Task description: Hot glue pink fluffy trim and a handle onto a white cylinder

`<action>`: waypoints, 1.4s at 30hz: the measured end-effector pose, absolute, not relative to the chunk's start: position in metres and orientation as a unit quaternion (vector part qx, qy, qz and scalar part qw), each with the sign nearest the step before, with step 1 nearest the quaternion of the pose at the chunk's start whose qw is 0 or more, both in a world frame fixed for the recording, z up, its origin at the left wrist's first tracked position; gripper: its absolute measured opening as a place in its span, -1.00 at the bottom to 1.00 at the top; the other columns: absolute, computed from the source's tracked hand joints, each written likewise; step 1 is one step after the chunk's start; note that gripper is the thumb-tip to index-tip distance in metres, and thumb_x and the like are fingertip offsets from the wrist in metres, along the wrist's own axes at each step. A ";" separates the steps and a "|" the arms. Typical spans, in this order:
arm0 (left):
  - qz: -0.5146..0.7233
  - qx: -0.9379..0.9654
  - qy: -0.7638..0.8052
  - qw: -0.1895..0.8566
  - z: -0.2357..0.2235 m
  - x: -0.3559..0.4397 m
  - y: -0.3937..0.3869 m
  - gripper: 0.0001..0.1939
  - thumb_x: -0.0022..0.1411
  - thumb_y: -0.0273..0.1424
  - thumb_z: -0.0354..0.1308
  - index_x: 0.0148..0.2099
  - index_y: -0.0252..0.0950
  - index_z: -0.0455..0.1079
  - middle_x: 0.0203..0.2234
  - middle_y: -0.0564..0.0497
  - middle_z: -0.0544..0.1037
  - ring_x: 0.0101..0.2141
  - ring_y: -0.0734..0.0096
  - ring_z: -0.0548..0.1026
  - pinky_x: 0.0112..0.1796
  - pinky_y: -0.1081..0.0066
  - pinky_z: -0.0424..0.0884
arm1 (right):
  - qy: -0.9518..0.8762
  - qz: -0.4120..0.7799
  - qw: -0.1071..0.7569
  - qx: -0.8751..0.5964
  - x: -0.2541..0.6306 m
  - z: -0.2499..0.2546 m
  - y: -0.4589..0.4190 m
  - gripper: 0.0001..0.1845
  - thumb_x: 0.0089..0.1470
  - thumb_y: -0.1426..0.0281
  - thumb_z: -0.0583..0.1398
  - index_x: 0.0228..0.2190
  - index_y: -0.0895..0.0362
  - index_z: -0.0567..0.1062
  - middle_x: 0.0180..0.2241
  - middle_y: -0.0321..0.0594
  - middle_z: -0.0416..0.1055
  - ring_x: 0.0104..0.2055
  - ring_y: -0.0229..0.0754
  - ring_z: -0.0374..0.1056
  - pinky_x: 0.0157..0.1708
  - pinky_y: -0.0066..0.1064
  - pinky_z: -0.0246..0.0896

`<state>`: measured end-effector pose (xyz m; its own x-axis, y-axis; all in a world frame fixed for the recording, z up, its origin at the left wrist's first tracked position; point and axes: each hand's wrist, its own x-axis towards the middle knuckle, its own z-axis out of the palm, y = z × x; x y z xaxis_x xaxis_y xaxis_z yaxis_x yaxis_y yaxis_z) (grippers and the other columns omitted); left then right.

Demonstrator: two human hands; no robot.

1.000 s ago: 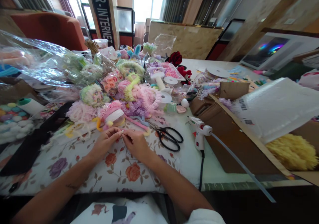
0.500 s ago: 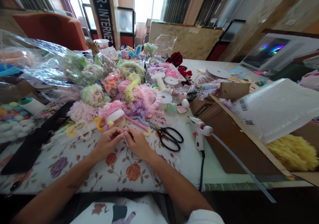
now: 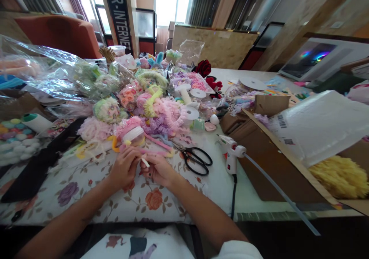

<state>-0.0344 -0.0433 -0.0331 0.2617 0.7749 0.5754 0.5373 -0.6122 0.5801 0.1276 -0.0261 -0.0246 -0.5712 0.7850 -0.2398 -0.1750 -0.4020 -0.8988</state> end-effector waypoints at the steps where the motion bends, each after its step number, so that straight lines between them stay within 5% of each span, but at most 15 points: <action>1: 0.441 0.747 0.451 0.208 -0.031 -0.034 -0.043 -0.84 0.32 -0.44 -0.04 -0.33 -0.25 0.30 -0.43 -0.02 0.42 -0.35 0.31 0.36 -0.26 0.32 0.31 | -0.458 0.747 0.330 -0.351 0.128 -0.026 -0.025 -0.67 0.07 0.15 0.21 -0.51 0.10 0.30 -0.56 -0.37 0.18 -0.57 -0.33 0.07 -0.59 -0.47 0.03; 6: 0.433 0.577 0.483 0.496 -0.028 -0.033 -0.037 -0.76 0.26 -0.20 0.09 -0.31 -0.28 0.31 -0.50 0.10 0.34 -0.48 0.46 0.29 -0.42 0.44 0.25 | -0.697 0.432 0.402 -0.407 0.134 -0.026 -0.024 -0.82 0.26 0.25 0.09 -0.30 0.09 0.39 -0.48 -0.32 0.31 -0.45 -0.23 0.21 -0.38 -0.39 0.14; 12: 0.428 0.573 0.474 0.513 -0.029 -0.035 -0.037 -0.74 0.21 -0.20 0.15 -0.32 -0.31 0.35 -0.49 0.09 0.36 -0.48 0.49 0.29 -0.42 0.46 0.24 | -0.818 0.231 0.370 -0.374 0.135 -0.026 -0.026 -0.78 0.29 0.39 -0.02 -0.42 0.07 0.28 -0.45 -0.25 0.26 -0.39 -0.17 0.19 -0.35 -0.35 0.07; 16: 0.437 0.622 0.485 0.433 -0.028 -0.032 -0.042 -0.79 0.27 -0.25 0.09 -0.28 -0.30 0.36 -0.42 0.03 0.40 -0.41 0.43 0.34 -0.37 0.43 0.28 | -0.776 0.292 0.386 -0.403 0.129 -0.029 -0.029 -0.71 0.28 0.34 -0.01 -0.51 0.06 0.18 -0.53 -0.33 0.19 -0.47 -0.23 0.11 -0.42 -0.37 0.00; 21: 0.455 0.689 0.481 0.296 -0.026 -0.028 -0.046 -0.81 0.29 -0.37 0.03 -0.39 -0.28 0.28 -0.47 0.02 0.38 -0.36 0.36 0.34 -0.28 0.36 0.26 | -0.635 0.525 0.392 -0.410 0.123 -0.027 -0.033 -0.63 0.24 0.17 0.04 -0.55 0.07 0.22 -0.59 -0.42 0.14 -0.55 -0.31 0.06 -0.53 -0.43 -0.01; 29: 0.469 0.522 0.464 0.540 -0.027 -0.032 -0.037 -0.70 0.22 -0.15 0.11 -0.29 -0.32 0.40 -0.48 0.04 0.43 -0.45 0.42 0.36 -0.36 0.40 0.32 | -0.618 0.527 0.419 -0.406 0.126 -0.032 -0.028 -0.59 0.22 0.08 0.08 -0.51 0.10 0.30 -0.59 -0.39 0.21 -0.56 -0.31 0.10 -0.53 -0.43 0.04; 42: 0.474 0.521 0.498 0.506 -0.030 -0.036 -0.039 -0.78 0.21 -0.23 0.20 -0.24 -0.30 0.41 -0.45 0.07 0.47 -0.46 0.49 0.37 -0.40 0.47 0.28 | -0.667 0.467 0.413 -0.408 0.125 -0.027 -0.029 -0.74 0.18 0.21 0.16 -0.41 0.13 0.44 -0.55 -0.33 0.31 -0.53 -0.28 0.21 -0.50 -0.44 0.10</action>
